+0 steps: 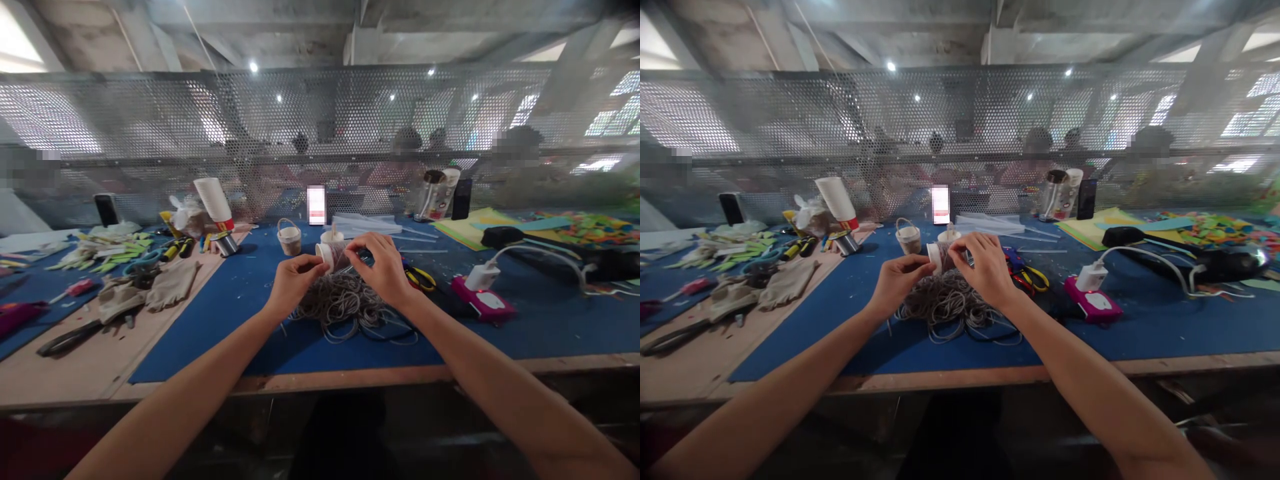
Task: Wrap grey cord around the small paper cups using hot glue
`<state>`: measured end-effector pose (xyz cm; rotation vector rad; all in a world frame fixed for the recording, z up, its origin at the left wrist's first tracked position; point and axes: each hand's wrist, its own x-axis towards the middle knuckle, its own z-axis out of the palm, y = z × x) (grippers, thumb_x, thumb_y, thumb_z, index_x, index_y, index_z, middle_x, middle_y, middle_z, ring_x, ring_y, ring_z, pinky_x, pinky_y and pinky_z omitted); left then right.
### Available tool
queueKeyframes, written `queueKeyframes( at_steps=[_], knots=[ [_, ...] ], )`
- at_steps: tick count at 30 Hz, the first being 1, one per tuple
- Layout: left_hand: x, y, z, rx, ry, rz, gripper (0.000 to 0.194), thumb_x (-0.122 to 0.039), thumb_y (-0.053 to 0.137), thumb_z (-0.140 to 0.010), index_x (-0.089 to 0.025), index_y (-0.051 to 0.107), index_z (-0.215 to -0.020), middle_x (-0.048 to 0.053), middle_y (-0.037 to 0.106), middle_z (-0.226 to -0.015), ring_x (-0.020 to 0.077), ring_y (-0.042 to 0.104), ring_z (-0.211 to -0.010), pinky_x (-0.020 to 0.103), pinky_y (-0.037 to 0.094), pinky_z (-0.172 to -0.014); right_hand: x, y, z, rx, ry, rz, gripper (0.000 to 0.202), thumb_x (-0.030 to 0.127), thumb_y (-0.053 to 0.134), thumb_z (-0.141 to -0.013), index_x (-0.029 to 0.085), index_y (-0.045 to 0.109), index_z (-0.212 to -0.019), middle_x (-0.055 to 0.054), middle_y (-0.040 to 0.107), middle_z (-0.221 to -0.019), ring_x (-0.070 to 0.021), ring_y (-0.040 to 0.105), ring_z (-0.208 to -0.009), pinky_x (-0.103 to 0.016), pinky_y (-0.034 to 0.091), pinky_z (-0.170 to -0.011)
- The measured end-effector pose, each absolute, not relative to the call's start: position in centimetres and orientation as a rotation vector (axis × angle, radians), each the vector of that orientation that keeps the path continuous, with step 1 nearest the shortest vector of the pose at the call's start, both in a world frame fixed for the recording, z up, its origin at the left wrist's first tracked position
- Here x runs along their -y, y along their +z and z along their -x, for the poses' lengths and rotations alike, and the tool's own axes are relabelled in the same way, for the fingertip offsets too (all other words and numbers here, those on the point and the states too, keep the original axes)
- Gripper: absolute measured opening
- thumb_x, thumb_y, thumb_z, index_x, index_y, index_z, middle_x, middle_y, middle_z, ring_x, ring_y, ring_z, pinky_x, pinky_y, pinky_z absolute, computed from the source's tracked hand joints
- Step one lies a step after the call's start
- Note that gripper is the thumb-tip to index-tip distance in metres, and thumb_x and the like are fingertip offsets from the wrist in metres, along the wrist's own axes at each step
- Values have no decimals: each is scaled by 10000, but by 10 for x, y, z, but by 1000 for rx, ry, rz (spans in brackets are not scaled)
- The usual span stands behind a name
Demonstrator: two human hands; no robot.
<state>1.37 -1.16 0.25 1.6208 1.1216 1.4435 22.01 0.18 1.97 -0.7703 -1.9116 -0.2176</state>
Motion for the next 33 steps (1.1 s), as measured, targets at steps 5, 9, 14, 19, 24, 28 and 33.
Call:
queueKeyframes(
  at_steps=[5,9,14,19,24,28,33],
  knots=[
    [11,0,-13,-1156,1460,-1687,229,-388,776,-736,-173,777,-813,35,703,-719,161,580,-655,266,419,-622,3,22,-218,1936,-275,722,77,179,562,-933,254,573,-937,5,685,-871,-181,632,-864,-367,407,-895],
    [11,0,-13,-1197,1499,-1716,199,-374,769,-740,-180,771,-787,36,709,-734,164,585,-668,269,443,-647,6,24,-216,1964,-324,711,104,159,552,-924,258,573,-945,-1,668,-866,-190,621,-879,-378,405,-904],
    [13,1,-14,-1228,1543,-1782,167,-348,757,-745,-184,763,-778,32,717,-739,165,595,-669,269,460,-664,9,25,-214,1993,-334,708,90,176,547,-932,260,576,-942,-6,664,-882,-192,610,-898,-379,397,-911],
    [15,0,-15,-1231,1516,-1910,139,-320,721,-775,-183,741,-765,28,707,-727,165,603,-673,269,459,-669,10,25,-215,2006,-344,698,72,197,544,-946,256,582,-964,-11,671,-895,-195,612,-921,-381,392,-917],
    [15,-1,-16,-1195,1523,-1954,115,-303,718,-772,-189,730,-760,26,703,-730,162,598,-675,270,456,-682,10,26,-215,2008,-339,706,81,207,547,-946,258,596,-986,-13,670,-892,-198,612,-915,-382,389,-920],
    [15,-1,-16,-1199,1518,-2007,99,-289,708,-783,-194,721,-760,23,696,-727,161,597,-674,271,455,-681,10,27,-215,1992,-344,710,77,215,548,-952,266,597,-983,-6,663,-878,-195,612,-904,-383,389,-915],
    [17,0,-16,-1183,1493,-2124,87,-253,674,-817,-191,697,-762,14,672,-720,149,587,-668,262,447,-669,9,28,-216,1979,-356,722,70,222,543,-963,264,593,-989,-8,665,-897,-189,608,-917,-378,385,-925]
  ],
)
